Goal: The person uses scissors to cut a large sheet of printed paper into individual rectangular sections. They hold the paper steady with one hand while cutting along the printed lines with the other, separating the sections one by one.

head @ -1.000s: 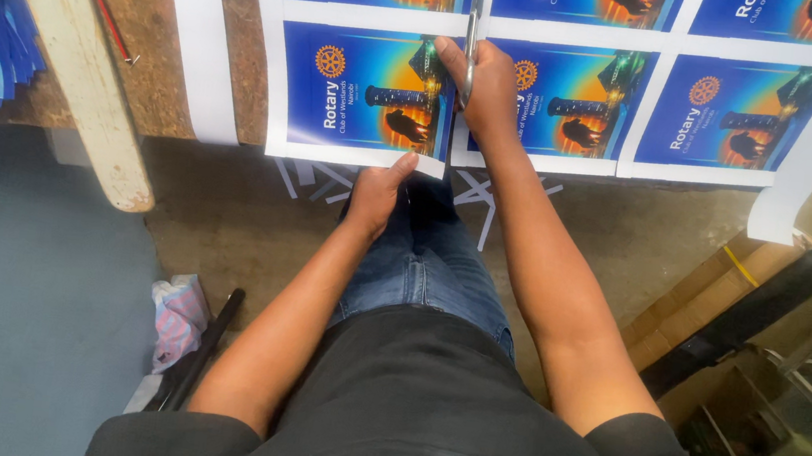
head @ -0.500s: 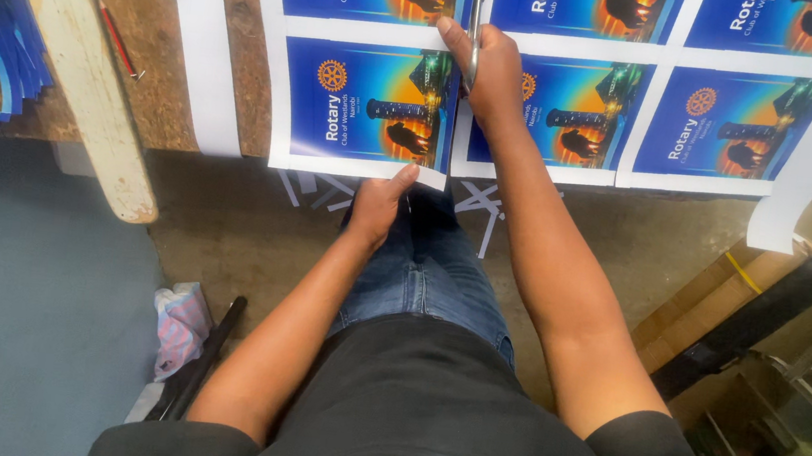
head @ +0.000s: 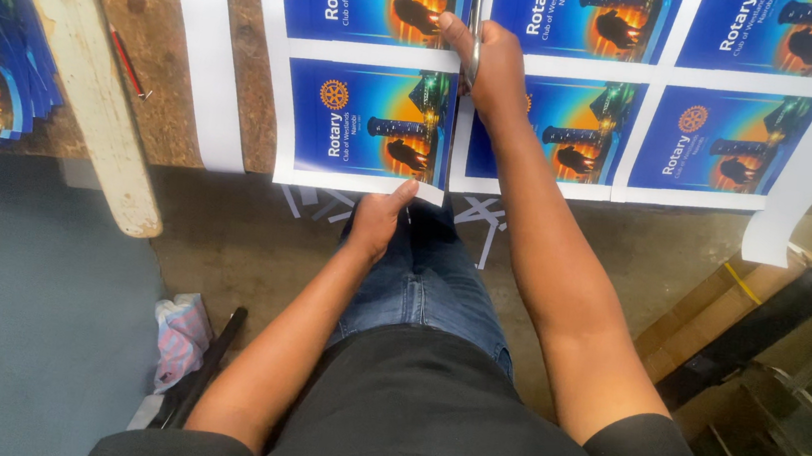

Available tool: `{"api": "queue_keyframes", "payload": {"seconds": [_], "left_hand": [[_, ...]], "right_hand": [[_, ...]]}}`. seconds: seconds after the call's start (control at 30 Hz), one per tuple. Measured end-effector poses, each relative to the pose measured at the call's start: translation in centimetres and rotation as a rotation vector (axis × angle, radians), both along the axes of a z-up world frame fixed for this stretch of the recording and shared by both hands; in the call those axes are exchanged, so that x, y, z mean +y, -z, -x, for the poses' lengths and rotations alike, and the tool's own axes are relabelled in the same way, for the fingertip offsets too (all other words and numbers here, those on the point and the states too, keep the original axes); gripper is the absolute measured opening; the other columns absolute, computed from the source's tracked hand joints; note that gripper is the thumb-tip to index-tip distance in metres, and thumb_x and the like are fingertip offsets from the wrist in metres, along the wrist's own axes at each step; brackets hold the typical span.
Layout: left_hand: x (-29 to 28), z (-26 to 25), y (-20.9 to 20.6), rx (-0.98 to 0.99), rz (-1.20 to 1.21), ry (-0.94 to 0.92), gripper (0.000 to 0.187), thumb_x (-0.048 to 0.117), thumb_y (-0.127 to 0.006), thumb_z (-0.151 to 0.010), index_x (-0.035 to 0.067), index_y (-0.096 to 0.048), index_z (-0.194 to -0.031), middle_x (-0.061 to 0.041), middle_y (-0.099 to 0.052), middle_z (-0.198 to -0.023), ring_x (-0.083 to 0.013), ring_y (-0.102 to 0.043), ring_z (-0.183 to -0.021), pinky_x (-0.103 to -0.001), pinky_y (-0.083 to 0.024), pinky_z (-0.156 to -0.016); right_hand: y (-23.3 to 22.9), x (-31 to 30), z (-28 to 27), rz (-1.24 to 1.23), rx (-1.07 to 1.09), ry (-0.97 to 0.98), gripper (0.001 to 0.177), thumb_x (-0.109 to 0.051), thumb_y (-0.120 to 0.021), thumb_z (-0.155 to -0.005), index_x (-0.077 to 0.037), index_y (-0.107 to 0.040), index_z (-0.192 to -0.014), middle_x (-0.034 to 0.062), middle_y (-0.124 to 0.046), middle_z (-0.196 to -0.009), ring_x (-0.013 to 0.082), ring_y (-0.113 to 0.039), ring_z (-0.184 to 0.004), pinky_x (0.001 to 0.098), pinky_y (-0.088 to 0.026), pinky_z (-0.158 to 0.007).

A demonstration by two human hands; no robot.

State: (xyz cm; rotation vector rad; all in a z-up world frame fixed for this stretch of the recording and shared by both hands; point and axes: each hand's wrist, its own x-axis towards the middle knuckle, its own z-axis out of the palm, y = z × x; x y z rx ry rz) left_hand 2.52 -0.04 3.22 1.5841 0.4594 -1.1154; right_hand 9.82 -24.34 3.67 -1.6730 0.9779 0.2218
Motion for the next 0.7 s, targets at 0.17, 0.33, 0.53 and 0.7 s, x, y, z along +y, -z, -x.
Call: {"api": "queue_keyframes", "payload": {"seconds": [0.17,0.33,0.53,0.7], "left_hand": [[0.1,0.1,0.3,-0.013,-0.001,0.017,0.039,0.035,-0.072,-0.090,0.005,-0.074,-0.116,-0.007,-0.076,-0.114,-0.0205,-0.069,-0.107,-0.035,-0.052,-0.104],[0.1,0.1,0.5,-0.009,0.031,0.000,0.039,0.033,-0.072,-0.090,0.005,-0.072,-0.117,-0.009,-0.075,-0.115,-0.0222,-0.069,-0.109,-0.035,-0.051,-0.105],[0.1,-0.1,0.2,0.021,0.008,-0.017,0.038,0.032,-0.073,-0.090,0.005,-0.074,-0.116,-0.008,-0.075,-0.115,-0.0211,-0.069,-0.108,-0.034,-0.052,-0.105],[0.1,-0.1,0.3,0.008,0.009,0.007,0.034,0.032,-0.072,-0.091,0.006,-0.075,-0.112,-0.007,-0.076,-0.112,-0.0201,-0.069,-0.107,-0.034,-0.052,-0.103]], "right_hand": [[1.1,-0.3,-0.3,0.052,0.009,0.010,0.058,-0.067,-0.064,-0.092,-0.021,-0.034,-0.072,-0.0054,-0.033,-0.066,0.0089,-0.032,-0.057,0.0324,-0.026,-0.053],[0.3,-0.3,-0.6,0.004,-0.012,0.021,0.054,-0.057,-0.068,-0.095,-0.018,-0.037,-0.074,-0.0004,-0.047,-0.058,0.0137,-0.057,-0.044,0.0302,-0.041,-0.044],[0.6,-0.8,-1.4,0.002,0.030,0.034,0.055,-0.059,-0.067,-0.094,-0.019,-0.035,-0.074,-0.0025,-0.043,-0.059,0.0121,-0.051,-0.045,0.0317,-0.037,-0.046],[1.1,-2.1,-2.9,0.034,0.002,0.017,0.055,-0.070,-0.063,-0.087,-0.020,-0.044,-0.074,-0.0043,-0.048,-0.065,0.0083,-0.049,-0.056,0.0291,-0.036,-0.051]]}}
